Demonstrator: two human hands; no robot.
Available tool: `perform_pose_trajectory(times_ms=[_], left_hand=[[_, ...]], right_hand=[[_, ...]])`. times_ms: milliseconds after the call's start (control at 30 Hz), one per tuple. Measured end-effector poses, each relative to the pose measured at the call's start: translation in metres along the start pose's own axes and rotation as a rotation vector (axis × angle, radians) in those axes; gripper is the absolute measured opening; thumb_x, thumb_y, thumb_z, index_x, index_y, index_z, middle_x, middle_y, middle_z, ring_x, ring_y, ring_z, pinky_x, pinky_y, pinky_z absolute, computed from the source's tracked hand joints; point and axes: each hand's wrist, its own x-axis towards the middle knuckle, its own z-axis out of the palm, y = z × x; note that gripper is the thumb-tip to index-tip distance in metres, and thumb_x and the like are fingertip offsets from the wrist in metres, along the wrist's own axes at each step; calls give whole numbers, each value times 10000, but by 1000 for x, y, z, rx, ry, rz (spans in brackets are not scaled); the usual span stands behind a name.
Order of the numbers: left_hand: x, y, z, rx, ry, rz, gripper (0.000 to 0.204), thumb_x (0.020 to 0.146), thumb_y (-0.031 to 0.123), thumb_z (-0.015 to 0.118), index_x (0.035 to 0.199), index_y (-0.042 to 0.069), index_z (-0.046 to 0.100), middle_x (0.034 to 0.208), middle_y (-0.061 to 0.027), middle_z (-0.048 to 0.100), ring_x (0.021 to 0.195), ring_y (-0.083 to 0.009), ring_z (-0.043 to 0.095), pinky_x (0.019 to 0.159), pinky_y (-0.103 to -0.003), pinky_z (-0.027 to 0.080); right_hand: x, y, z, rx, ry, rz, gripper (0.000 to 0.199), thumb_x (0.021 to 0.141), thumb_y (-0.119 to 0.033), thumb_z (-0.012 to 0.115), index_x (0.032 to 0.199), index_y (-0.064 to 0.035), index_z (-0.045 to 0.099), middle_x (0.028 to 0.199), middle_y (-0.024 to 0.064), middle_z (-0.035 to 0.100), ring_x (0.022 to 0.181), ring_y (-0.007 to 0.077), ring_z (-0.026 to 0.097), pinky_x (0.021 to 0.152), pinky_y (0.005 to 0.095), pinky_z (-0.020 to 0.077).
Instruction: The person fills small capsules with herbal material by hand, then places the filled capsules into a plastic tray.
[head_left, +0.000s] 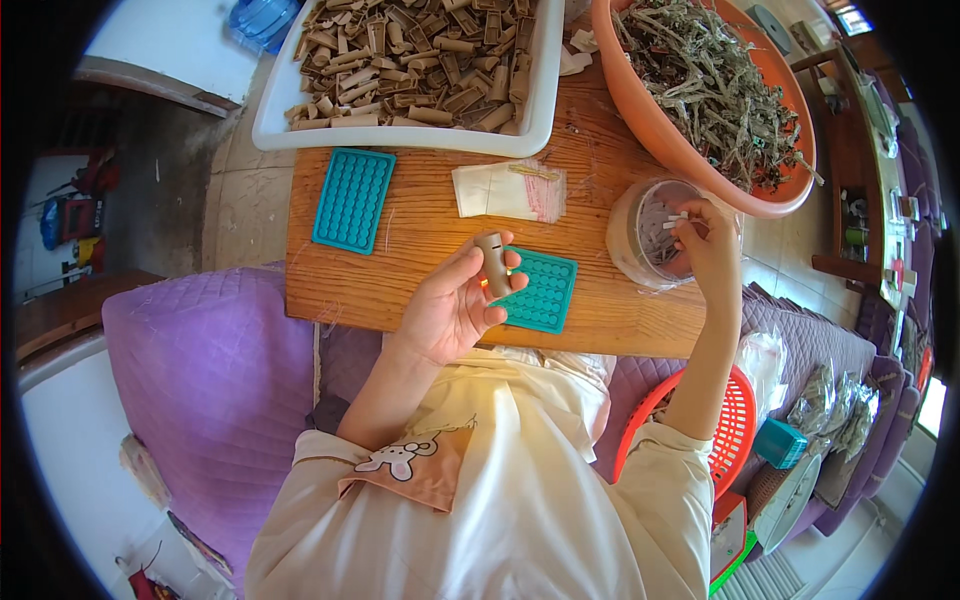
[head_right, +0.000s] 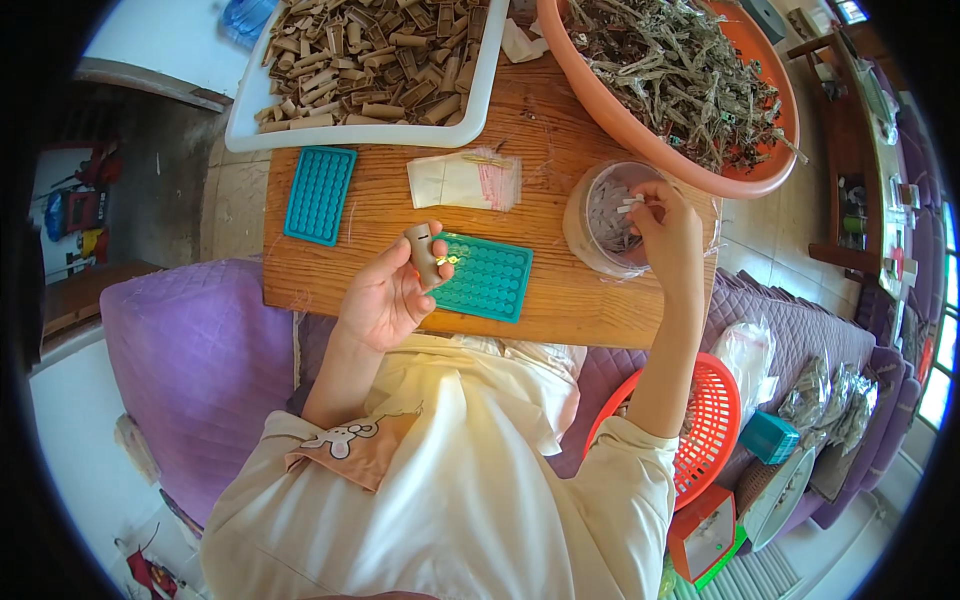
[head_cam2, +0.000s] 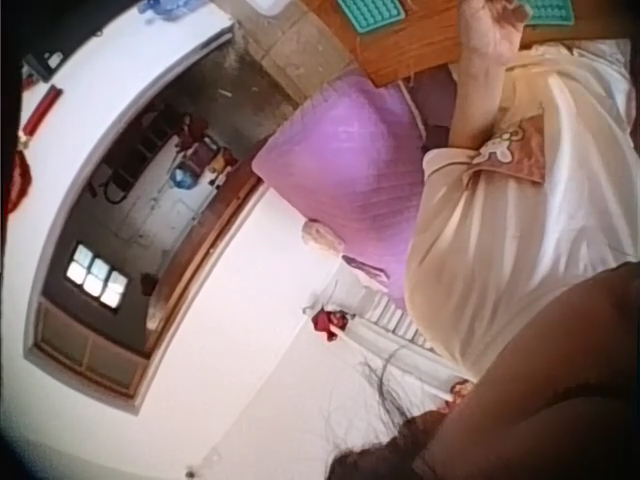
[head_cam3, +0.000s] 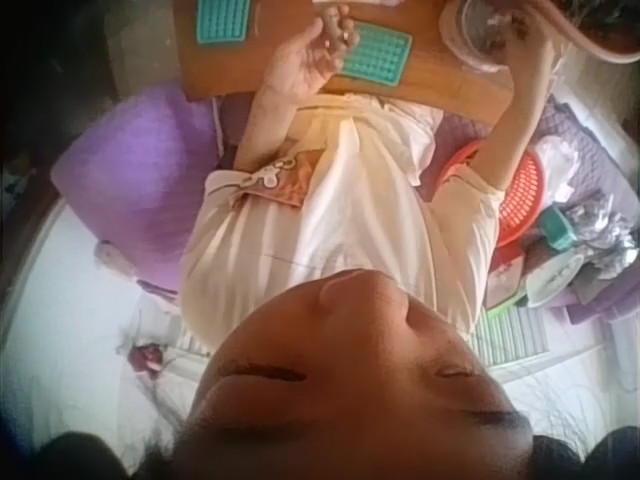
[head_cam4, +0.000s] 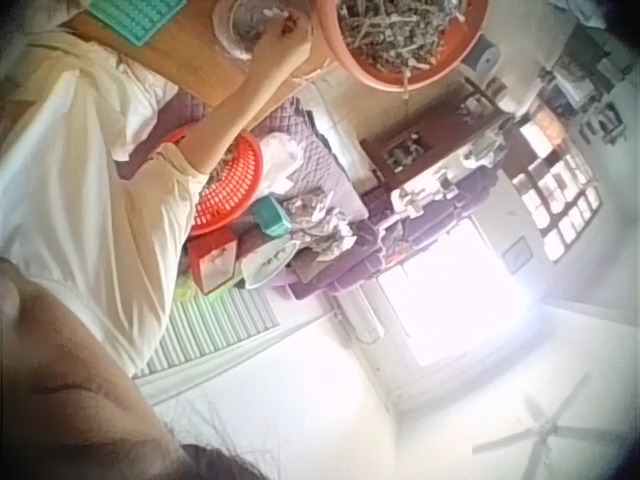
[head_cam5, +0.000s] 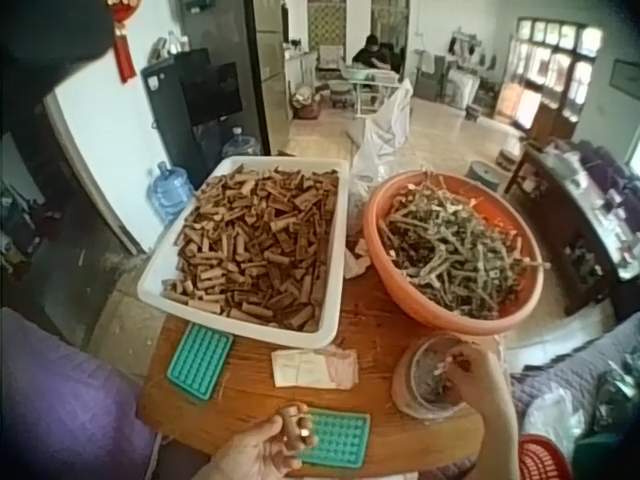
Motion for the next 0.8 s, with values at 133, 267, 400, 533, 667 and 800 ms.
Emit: perform_pose_trajectory(times_ms=[133,267,400,533,667,800], left_hand=[[0,-4,1,30,0,-1,320,883,209,428,1152,36,407,984,-85,518,911,-194,556,597,-269,553],[-2,-3,-2,-5,28,-11,332,883,228,434,1147,28,405,977,-92,520,923,-219,563,580,-252,560],[0,-6,-3,-130,-35,-48,370,904,248,376,1183,7,344,1013,-115,501,1008,-273,527,580,-247,571],[3,-8,-3,-259,-24,-96,379,905,260,370,1182,2,346,1009,-115,513,1023,-288,518,574,-252,573],[4,-11,-2,-256,-14,-120,374,898,269,390,1170,13,364,1066,-120,515,968,-280,552,559,-251,565],[-2,-17,13,100,29,-4,386,900,286,387,1189,32,351,1119,-115,500,914,-262,585,560,-261,553]], right_hand=[[-8,-7,-6,-29,-6,37,90,791,-26,513,867,18,534,730,35,557,651,83,539,554,196,416],[-7,-4,-5,-48,28,-5,101,798,-50,531,873,16,549,682,17,549,632,75,528,553,190,412],[-10,-7,-2,169,92,1,143,812,-62,537,909,34,582,744,38,579,624,78,541,567,188,439],[-15,-13,-4,196,93,-63,163,833,-57,511,956,25,580,764,34,583,631,80,550,576,190,446],[-31,-32,19,369,52,-45,107,844,-43,486,903,14,554,783,50,588,682,95,567,611,193,450],[-57,-62,61,515,-105,-133,43,826,1,486,856,2,517,836,81,600,732,124,583,667,220,459]])
